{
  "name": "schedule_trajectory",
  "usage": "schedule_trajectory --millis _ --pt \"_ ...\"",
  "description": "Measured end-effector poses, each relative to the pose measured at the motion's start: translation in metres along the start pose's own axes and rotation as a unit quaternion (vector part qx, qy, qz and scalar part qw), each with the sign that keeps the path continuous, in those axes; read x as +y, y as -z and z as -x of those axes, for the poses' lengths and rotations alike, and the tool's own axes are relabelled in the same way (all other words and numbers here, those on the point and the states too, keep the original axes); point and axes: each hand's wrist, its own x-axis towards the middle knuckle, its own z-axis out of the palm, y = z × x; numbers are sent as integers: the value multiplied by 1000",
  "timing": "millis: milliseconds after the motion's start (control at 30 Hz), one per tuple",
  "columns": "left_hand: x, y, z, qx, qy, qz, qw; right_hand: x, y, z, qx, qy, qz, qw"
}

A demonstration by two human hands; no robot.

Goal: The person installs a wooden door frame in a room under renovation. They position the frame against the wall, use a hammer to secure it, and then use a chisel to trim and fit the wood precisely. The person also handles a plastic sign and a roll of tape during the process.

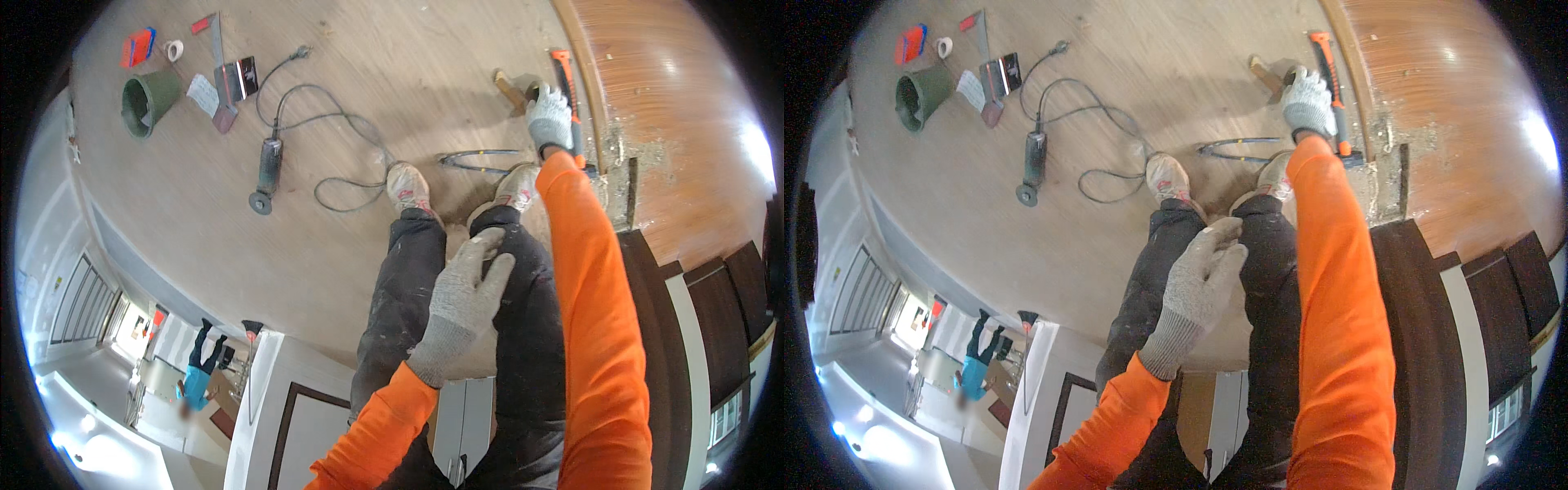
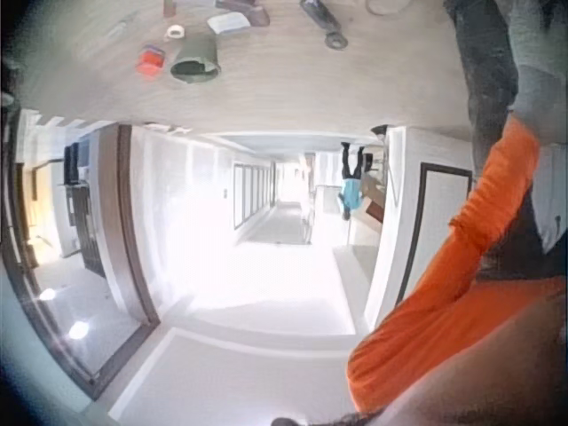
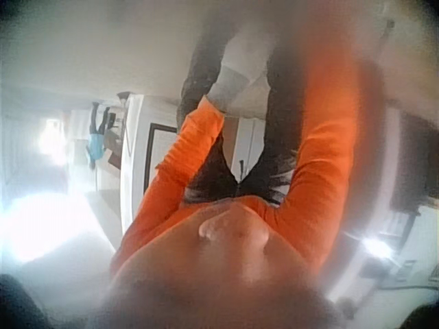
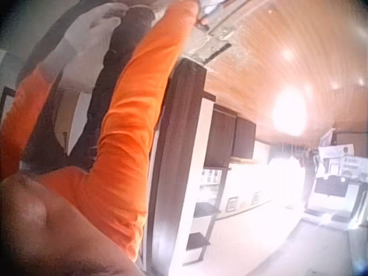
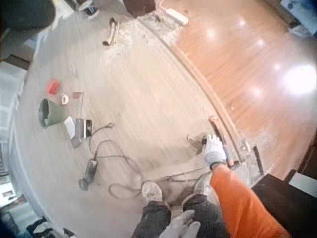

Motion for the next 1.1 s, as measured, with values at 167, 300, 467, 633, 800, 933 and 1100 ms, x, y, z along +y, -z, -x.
schedule_trajectory --millis 167,300,467,633,800,933,1100 --pt "9 19 -10 -19 4 -65 998 0 2 -1 -18 -10 -76 997" --pt "-5 13 -12 1 -21 21 1000 20 -3 10 -83 70 -64 992" --pt "-18 19 -25 84 -94 -131 983 -66 114 50 -87 225 -217 946" --pt "-5 32 -29 185 -125 -259 940 -95 228 104 -261 221 -454 823" --pt "-24 28 -28 153 -69 -134 977 -79 228 102 -365 98 -604 701" --pt "-4 30 -26 64 -43 -98 992 24 96 28 2 42 -350 936" --pt "8 29 -26 47 13 -145 988 106 20 -38 0 -98 -84 992"
